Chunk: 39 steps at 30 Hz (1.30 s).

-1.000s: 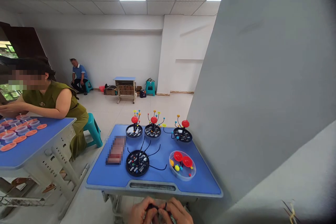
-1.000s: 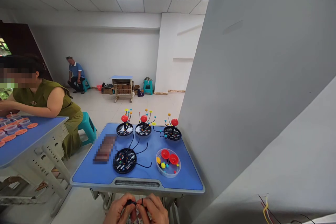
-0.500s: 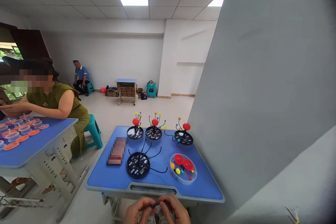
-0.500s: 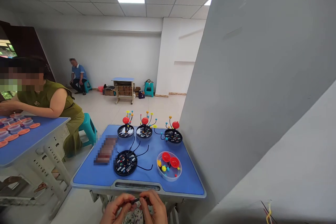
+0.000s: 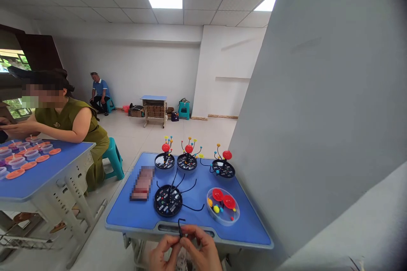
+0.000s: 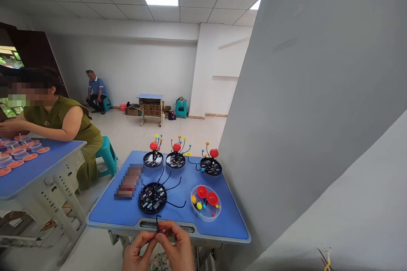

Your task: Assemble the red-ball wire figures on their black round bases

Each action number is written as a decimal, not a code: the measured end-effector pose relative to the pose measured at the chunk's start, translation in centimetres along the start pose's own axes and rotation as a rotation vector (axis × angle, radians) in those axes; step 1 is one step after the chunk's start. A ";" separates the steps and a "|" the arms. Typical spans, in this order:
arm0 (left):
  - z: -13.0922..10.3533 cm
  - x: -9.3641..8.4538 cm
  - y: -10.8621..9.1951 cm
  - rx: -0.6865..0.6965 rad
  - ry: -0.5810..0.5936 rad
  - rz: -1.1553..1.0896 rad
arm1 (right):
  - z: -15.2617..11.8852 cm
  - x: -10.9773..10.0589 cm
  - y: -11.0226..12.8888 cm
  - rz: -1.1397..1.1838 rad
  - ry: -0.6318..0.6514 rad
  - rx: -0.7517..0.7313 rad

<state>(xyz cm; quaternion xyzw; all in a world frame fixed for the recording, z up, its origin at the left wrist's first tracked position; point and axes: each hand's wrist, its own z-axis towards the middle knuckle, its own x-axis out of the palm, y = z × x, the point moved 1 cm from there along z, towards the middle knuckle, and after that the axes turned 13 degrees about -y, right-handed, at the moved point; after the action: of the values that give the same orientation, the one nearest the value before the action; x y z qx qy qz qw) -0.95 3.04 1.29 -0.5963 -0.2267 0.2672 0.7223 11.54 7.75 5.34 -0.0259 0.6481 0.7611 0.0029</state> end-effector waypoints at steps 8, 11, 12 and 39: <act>2.6 -0.6 0.5 -0.186 -0.049 -0.183 | 3.6 2.6 1.2 -0.056 0.132 -0.158; 5.4 -1.5 0.0 -0.216 -0.018 -0.206 | 5.3 3.1 1.9 -0.132 0.192 -0.317; 6.4 -1.8 -0.2 -0.210 0.004 -0.192 | 5.8 3.3 2.1 -0.159 0.218 -0.373; 10.8 0.5 1.6 0.318 -0.139 0.249 | 11.2 6.3 -1.0 -0.494 0.032 -0.486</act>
<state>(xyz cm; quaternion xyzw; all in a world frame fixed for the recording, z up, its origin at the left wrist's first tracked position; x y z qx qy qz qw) -7.78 11.59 1.77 -0.4784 -0.1557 0.4272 0.7513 4.88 18.76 5.84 -0.1938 0.4221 0.8690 0.1706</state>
